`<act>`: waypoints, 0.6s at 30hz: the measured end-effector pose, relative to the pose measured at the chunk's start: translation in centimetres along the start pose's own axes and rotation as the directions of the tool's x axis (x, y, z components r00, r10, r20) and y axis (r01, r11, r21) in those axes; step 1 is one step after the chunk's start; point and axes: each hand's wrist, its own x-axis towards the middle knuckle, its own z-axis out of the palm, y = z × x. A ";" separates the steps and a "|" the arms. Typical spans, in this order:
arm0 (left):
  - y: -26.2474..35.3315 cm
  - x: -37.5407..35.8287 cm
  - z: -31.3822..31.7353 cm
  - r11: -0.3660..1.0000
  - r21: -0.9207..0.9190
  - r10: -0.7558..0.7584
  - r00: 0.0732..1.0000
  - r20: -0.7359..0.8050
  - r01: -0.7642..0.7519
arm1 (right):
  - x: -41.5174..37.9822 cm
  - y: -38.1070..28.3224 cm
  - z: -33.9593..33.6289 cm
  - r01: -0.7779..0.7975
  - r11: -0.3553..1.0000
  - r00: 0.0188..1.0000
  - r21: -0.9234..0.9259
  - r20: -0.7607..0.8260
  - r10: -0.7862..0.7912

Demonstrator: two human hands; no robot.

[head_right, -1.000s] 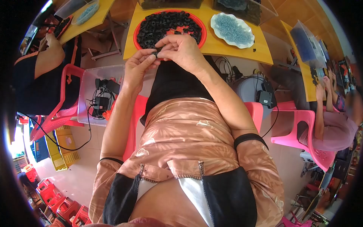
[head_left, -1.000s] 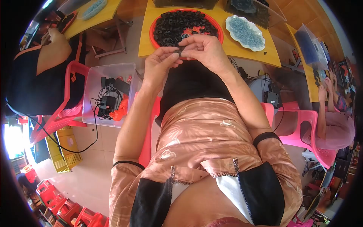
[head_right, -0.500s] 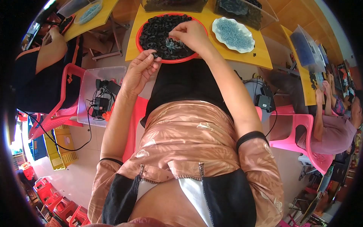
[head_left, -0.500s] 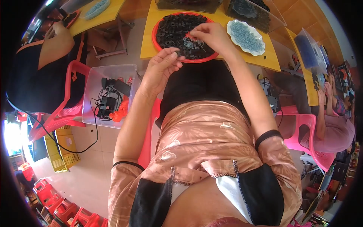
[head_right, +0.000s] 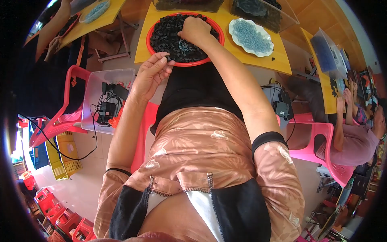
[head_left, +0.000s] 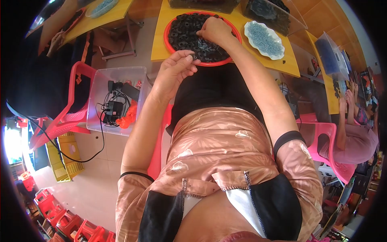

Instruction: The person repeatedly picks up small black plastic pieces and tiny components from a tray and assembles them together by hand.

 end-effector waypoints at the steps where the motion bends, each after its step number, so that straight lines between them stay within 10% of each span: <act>1: 0.0 0.0 0.0 1.000 -0.003 0.001 1.000 0.001 -0.001 | 0.0 -0.1 0.2 0.003 1.000 1.000 -0.030 -0.022 -0.004; 9: -0.2 0.2 -0.4 1.000 -0.006 0.008 1.000 0.003 -0.008 | 0.2 -0.3 1.0 0.114 0.975 0.984 -0.193 -0.112 -0.137; 18: -0.2 0.1 -0.3 1.000 -0.021 0.009 1.000 0.002 -0.009 | 0.6 2.7 -1.0 0.129 0.982 0.991 0.139 0.010 -0.132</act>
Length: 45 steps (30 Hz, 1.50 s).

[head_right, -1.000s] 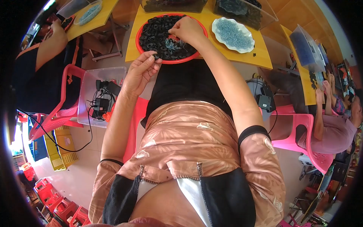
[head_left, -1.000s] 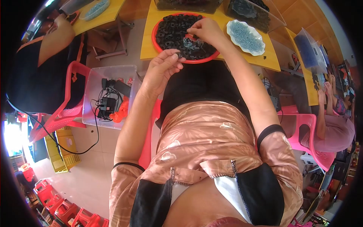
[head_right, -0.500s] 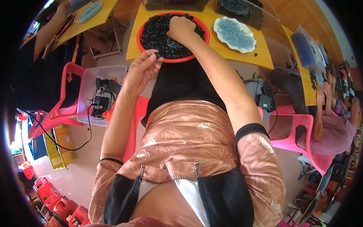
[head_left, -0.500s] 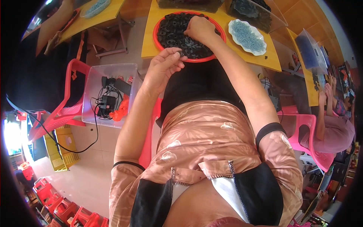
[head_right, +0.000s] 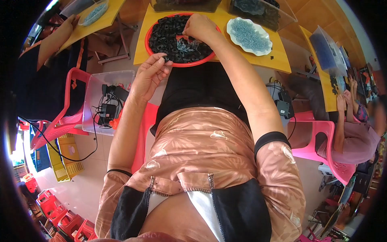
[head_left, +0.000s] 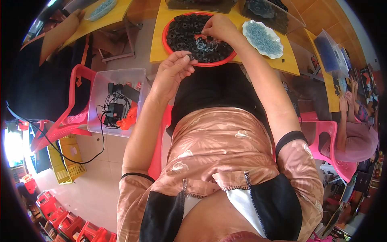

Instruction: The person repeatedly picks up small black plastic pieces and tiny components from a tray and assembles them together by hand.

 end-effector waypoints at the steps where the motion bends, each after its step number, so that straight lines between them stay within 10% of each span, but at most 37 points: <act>1: 0.0 0.0 0.0 1.000 0.000 0.001 1.000 0.002 -0.001 | -0.1 0.0 -0.1 0.010 1.000 1.000 0.006 0.021 -0.011; 31: 0.3 0.0 0.1 0.999 0.027 -0.024 1.000 -0.014 0.024 | -0.7 -1.2 1.4 0.216 0.971 0.972 -0.102 -0.076 -0.224; 37: 0.3 -0.2 0.6 0.993 0.089 0.080 0.996 -0.045 -0.076 | -7.1 -2.9 -0.7 0.215 0.746 0.976 0.630 -0.164 -0.143; 45: -0.1 -0.3 1.5 0.953 0.227 0.205 0.979 0.014 -0.202 | -11.8 -4.6 -0.3 0.120 0.542 0.990 0.832 -0.058 -0.132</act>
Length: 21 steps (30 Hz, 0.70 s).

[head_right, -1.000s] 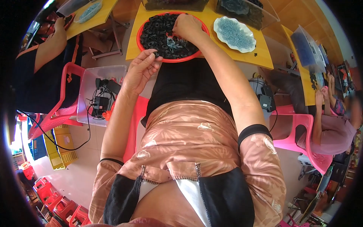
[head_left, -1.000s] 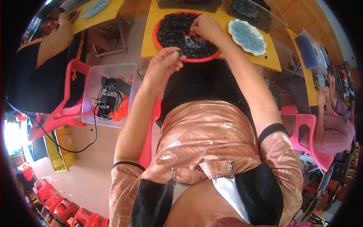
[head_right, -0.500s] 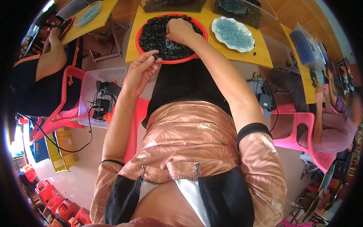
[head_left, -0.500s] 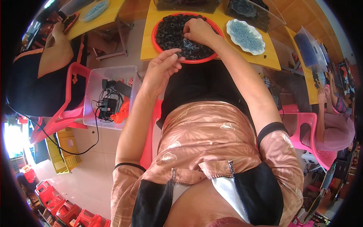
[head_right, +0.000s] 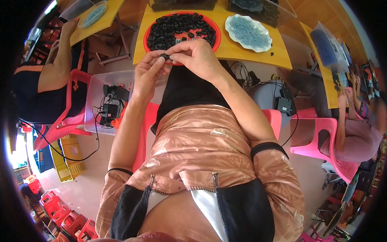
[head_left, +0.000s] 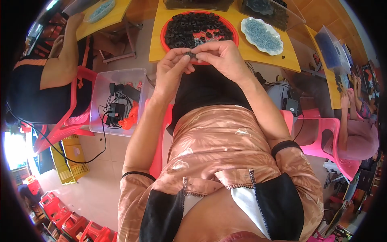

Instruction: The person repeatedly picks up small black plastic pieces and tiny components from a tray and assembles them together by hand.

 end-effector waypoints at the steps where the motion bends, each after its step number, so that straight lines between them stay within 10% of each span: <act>1: 0.0 0.0 0.1 1.000 0.017 -0.003 1.000 -0.005 0.003 | 0.0 0.1 0.1 -0.010 1.000 1.000 0.021 -0.001 0.010; 21: -0.3 -0.4 0.3 0.979 0.197 0.055 0.998 0.020 -0.058 | -0.4 0.5 0.3 -0.006 0.992 1.000 0.128 0.009 0.005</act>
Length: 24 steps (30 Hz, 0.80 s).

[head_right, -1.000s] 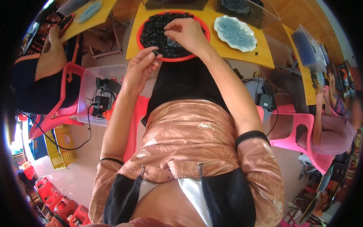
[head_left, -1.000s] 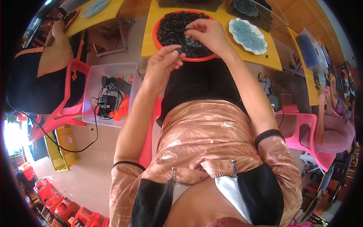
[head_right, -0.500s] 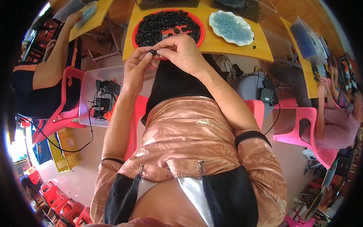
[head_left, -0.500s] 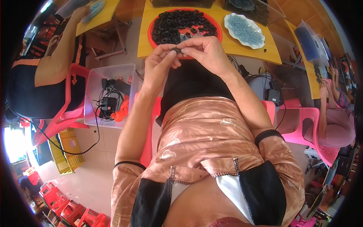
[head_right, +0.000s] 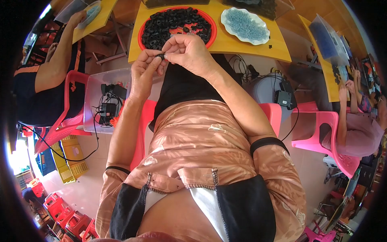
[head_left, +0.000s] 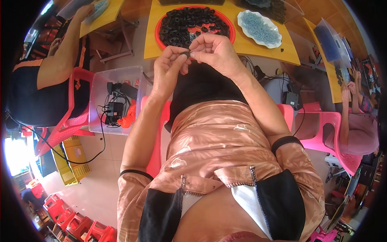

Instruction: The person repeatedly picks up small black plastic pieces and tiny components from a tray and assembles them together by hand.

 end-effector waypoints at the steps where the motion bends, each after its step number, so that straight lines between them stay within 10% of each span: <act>1: -0.1 -0.1 0.0 1.000 0.011 -0.015 1.000 -0.008 0.015 | 0.0 0.1 0.1 0.017 1.000 1.000 -0.018 -0.007 -0.018; 24: 0.4 -0.5 0.3 0.995 -0.050 -0.084 0.991 0.106 0.089 | 0.2 1.4 -1.5 -0.323 0.931 0.940 0.169 0.170 0.295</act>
